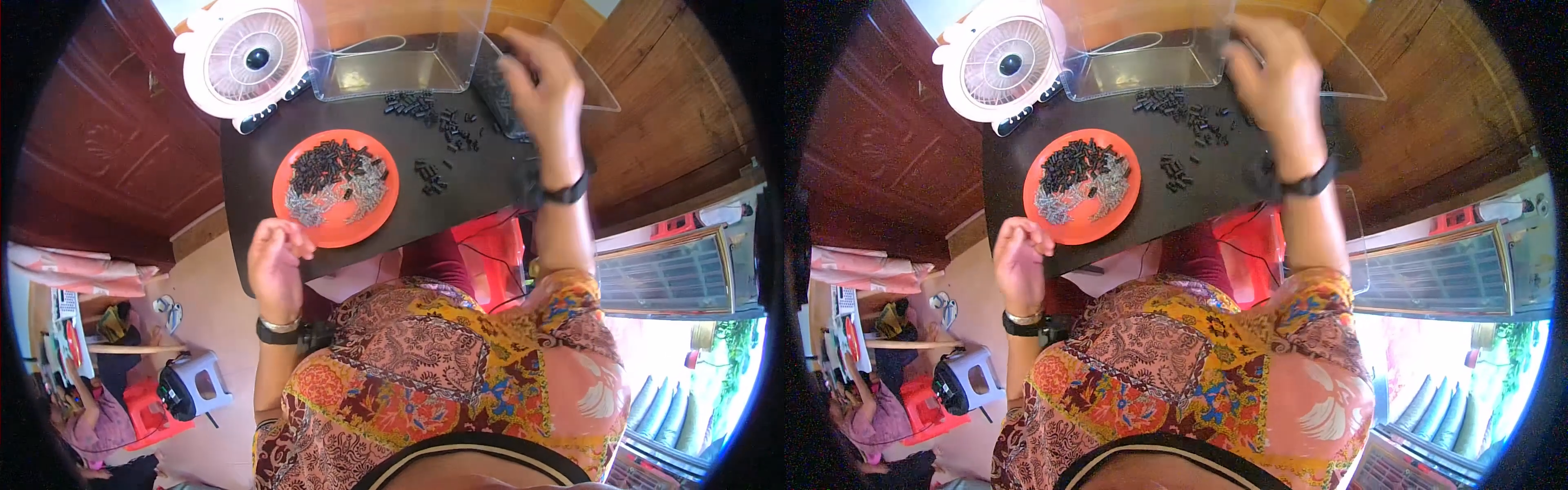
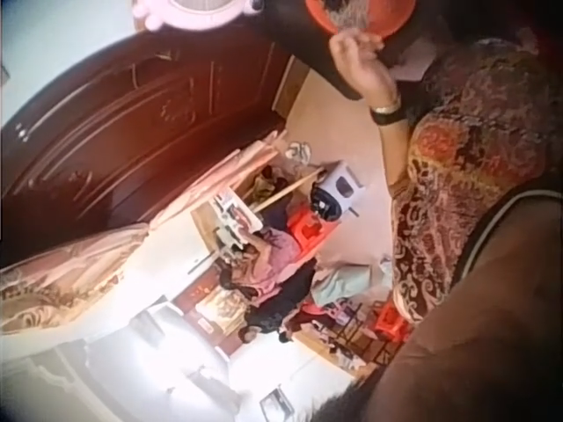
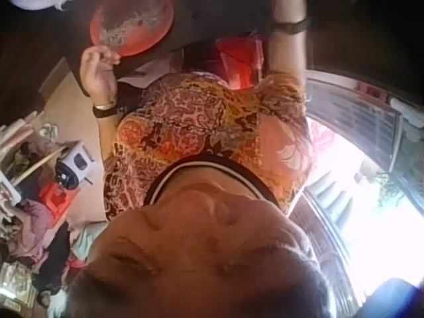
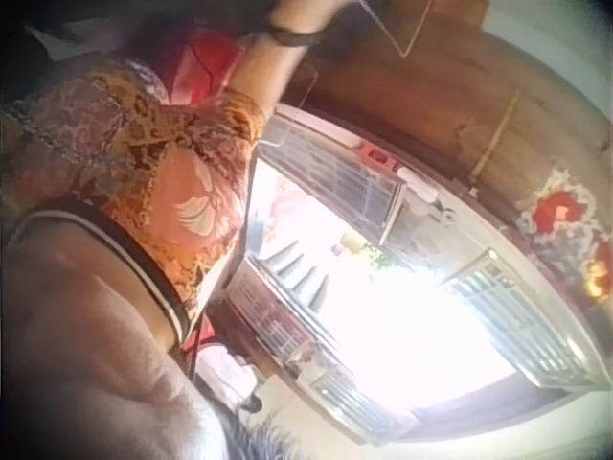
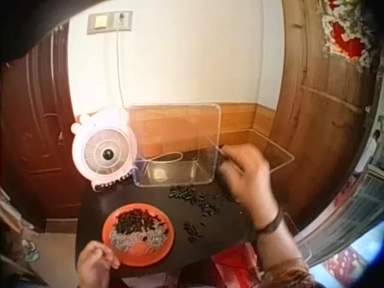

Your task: The person sorts small black and silver plastic components by hand, taking them from a tray and placing them into separate containers.

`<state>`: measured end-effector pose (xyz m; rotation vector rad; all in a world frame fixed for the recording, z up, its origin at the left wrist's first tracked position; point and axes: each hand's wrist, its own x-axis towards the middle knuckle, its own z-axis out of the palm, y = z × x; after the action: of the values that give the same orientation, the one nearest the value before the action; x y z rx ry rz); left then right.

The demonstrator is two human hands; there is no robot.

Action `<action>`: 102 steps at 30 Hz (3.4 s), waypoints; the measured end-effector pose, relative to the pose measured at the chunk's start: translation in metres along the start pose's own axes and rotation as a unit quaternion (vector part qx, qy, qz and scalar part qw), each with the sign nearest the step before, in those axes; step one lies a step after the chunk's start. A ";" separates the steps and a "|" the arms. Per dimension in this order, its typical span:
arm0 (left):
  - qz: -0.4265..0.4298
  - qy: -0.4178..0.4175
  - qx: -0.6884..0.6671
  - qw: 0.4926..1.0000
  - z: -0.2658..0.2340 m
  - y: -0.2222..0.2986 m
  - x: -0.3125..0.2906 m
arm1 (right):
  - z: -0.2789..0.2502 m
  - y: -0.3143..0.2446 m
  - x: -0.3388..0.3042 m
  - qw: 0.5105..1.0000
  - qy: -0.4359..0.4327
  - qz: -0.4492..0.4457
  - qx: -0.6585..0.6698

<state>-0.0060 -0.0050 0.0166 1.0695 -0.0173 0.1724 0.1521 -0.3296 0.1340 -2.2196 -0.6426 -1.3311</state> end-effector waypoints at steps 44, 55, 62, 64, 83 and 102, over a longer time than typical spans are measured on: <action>-0.050 -0.069 -0.054 0.995 0.019 0.000 0.004 | 0.078 -0.162 -0.075 0.549 -0.397 0.289 0.677; -0.063 -0.033 -0.146 0.987 0.010 -0.005 -0.001 | 0.082 -0.169 -0.084 0.661 -0.370 0.162 0.633; -0.120 -0.019 -0.212 0.970 0.003 -0.016 0.006 | 0.090 -0.158 -0.086 0.692 -0.427 0.149 0.563; -0.141 -0.016 -0.232 0.962 0.004 -0.017 0.009 | 0.092 -0.157 -0.087 0.664 -0.429 0.179 0.586; -0.132 -0.044 -0.216 0.966 0.006 -0.023 0.014 | 0.095 -0.149 -0.093 0.841 -0.270 -0.043 0.467; -0.101 -0.104 -0.151 0.978 0.005 -0.002 0.009 | 0.093 -0.150 -0.064 0.743 -0.378 0.016 0.552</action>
<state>0.0032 -0.0088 0.0182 0.7764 -0.1194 -0.1251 0.0968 -0.1661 0.0608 -1.5642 -1.2299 0.1855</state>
